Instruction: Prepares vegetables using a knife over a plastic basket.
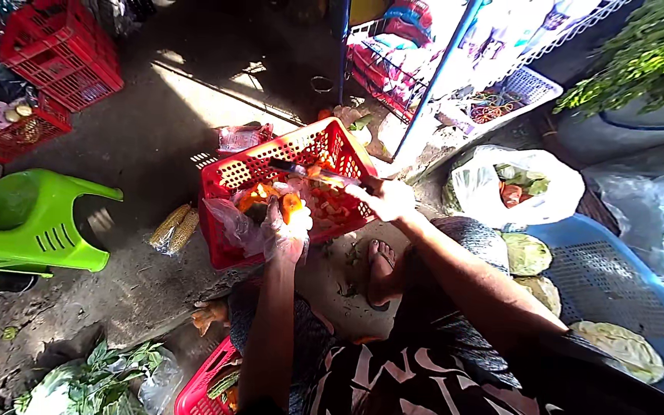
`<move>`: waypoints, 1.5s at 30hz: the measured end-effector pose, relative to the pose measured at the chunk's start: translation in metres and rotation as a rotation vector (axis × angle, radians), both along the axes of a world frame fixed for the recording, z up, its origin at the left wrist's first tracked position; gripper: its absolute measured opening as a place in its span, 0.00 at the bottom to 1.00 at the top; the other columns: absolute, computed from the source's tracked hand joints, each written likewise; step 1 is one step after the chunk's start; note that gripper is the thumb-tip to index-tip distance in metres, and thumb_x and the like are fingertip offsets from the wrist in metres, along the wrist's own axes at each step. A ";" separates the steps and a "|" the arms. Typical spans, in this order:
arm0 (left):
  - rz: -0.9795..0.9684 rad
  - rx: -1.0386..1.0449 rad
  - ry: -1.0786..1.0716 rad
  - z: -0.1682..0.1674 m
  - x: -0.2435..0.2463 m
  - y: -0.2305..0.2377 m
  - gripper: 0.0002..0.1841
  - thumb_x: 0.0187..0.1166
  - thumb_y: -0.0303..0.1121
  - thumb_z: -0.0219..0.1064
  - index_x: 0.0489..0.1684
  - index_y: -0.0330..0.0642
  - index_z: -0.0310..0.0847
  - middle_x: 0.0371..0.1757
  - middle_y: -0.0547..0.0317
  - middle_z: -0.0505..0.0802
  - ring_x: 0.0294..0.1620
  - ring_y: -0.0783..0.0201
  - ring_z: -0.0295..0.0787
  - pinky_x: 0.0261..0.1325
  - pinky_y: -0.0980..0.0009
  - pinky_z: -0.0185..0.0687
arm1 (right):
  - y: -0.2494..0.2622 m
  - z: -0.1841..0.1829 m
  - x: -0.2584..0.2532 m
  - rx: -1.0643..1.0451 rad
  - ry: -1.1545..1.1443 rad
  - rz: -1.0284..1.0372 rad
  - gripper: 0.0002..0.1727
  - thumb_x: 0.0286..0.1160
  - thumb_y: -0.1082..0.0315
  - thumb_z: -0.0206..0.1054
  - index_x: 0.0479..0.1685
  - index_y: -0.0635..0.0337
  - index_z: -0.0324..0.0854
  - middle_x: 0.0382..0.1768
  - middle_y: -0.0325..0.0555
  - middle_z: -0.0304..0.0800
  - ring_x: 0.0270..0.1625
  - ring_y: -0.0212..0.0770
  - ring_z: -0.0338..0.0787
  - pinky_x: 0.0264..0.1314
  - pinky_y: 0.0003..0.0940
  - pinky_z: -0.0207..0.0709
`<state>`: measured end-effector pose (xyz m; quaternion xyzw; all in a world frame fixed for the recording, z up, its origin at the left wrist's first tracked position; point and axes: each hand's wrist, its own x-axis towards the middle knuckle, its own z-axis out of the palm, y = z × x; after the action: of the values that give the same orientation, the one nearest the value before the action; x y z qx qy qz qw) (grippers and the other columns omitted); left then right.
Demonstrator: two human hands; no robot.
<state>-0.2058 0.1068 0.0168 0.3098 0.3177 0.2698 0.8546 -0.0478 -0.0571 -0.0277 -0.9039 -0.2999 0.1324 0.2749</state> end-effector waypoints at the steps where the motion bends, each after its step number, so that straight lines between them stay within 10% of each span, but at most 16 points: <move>1: 0.005 0.007 0.015 0.000 0.001 0.002 0.21 0.94 0.49 0.42 0.50 0.44 0.77 0.31 0.54 0.89 0.24 0.65 0.87 0.24 0.73 0.84 | -0.001 0.001 0.008 -0.035 0.052 -0.040 0.44 0.75 0.22 0.52 0.52 0.57 0.88 0.37 0.63 0.92 0.45 0.71 0.91 0.44 0.77 0.76; 7: -0.016 -0.033 0.002 -0.007 0.006 0.014 0.20 0.93 0.51 0.45 0.56 0.47 0.76 0.37 0.56 0.87 0.32 0.64 0.86 0.35 0.70 0.85 | 0.017 0.024 0.016 0.028 0.185 0.002 0.42 0.81 0.26 0.50 0.51 0.59 0.89 0.39 0.64 0.91 0.49 0.69 0.90 0.50 0.77 0.74; 10: 0.012 -0.095 -0.007 0.008 0.006 0.019 0.15 0.94 0.46 0.46 0.56 0.47 0.73 0.38 0.56 0.86 0.34 0.62 0.86 0.37 0.67 0.87 | 0.034 0.043 -0.003 0.207 -0.044 0.221 0.41 0.75 0.28 0.55 0.40 0.63 0.88 0.26 0.56 0.86 0.34 0.60 0.88 0.38 0.68 0.74; 17: 0.056 0.083 -0.078 0.020 -0.011 0.030 0.15 0.95 0.37 0.40 0.58 0.46 0.73 0.42 0.65 0.84 0.43 0.73 0.81 0.52 0.72 0.80 | 0.086 0.033 -0.046 0.463 -0.549 0.551 0.51 0.71 0.20 0.47 0.28 0.67 0.87 0.28 0.59 0.91 0.37 0.63 0.93 0.37 0.62 0.82; 26: 0.137 0.029 0.226 0.004 -0.016 0.032 0.15 0.95 0.31 0.44 0.69 0.34 0.68 0.48 0.52 0.81 0.42 0.65 0.79 0.48 0.70 0.81 | 0.112 -0.008 -0.022 0.204 -0.095 0.453 0.49 0.71 0.22 0.52 0.49 0.65 0.89 0.45 0.63 0.93 0.54 0.65 0.92 0.60 0.73 0.76; 32: 0.150 -0.022 0.116 -0.010 -0.011 0.046 0.20 0.95 0.48 0.42 0.57 0.42 0.73 0.35 0.55 0.82 0.30 0.64 0.81 0.33 0.69 0.81 | 0.093 0.017 -0.021 0.178 -0.125 0.331 0.50 0.74 0.22 0.44 0.42 0.66 0.87 0.31 0.64 0.89 0.38 0.68 0.90 0.38 0.74 0.73; 38: 0.069 0.008 0.179 -0.004 -0.024 0.027 0.16 0.90 0.19 0.43 0.72 0.34 0.67 0.57 0.52 0.81 0.54 0.66 0.78 0.61 0.71 0.76 | 0.091 0.007 -0.053 0.303 -0.148 0.578 0.46 0.73 0.24 0.54 0.44 0.67 0.88 0.37 0.60 0.92 0.45 0.62 0.93 0.51 0.72 0.78; 43: 0.053 -0.013 0.317 0.002 -0.019 0.026 0.17 0.89 0.19 0.48 0.73 0.32 0.66 0.59 0.48 0.81 0.54 0.63 0.78 0.60 0.69 0.77 | 0.089 0.000 -0.050 0.361 0.080 0.563 0.37 0.77 0.45 0.67 0.61 0.78 0.81 0.53 0.68 0.90 0.59 0.55 0.90 0.69 0.52 0.78; 45: 0.073 0.009 0.305 -0.005 -0.015 0.031 0.14 0.87 0.19 0.50 0.67 0.35 0.68 0.49 0.52 0.81 0.44 0.65 0.78 0.49 0.69 0.80 | 0.093 -0.027 -0.032 0.301 -0.049 0.468 0.43 0.74 0.31 0.61 0.56 0.72 0.87 0.50 0.67 0.93 0.57 0.61 0.92 0.64 0.65 0.78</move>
<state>-0.2205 0.1380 0.0113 0.3392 0.4535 0.2520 0.7847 -0.0801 0.0360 -0.0548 -0.7619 -0.5235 0.1244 0.3605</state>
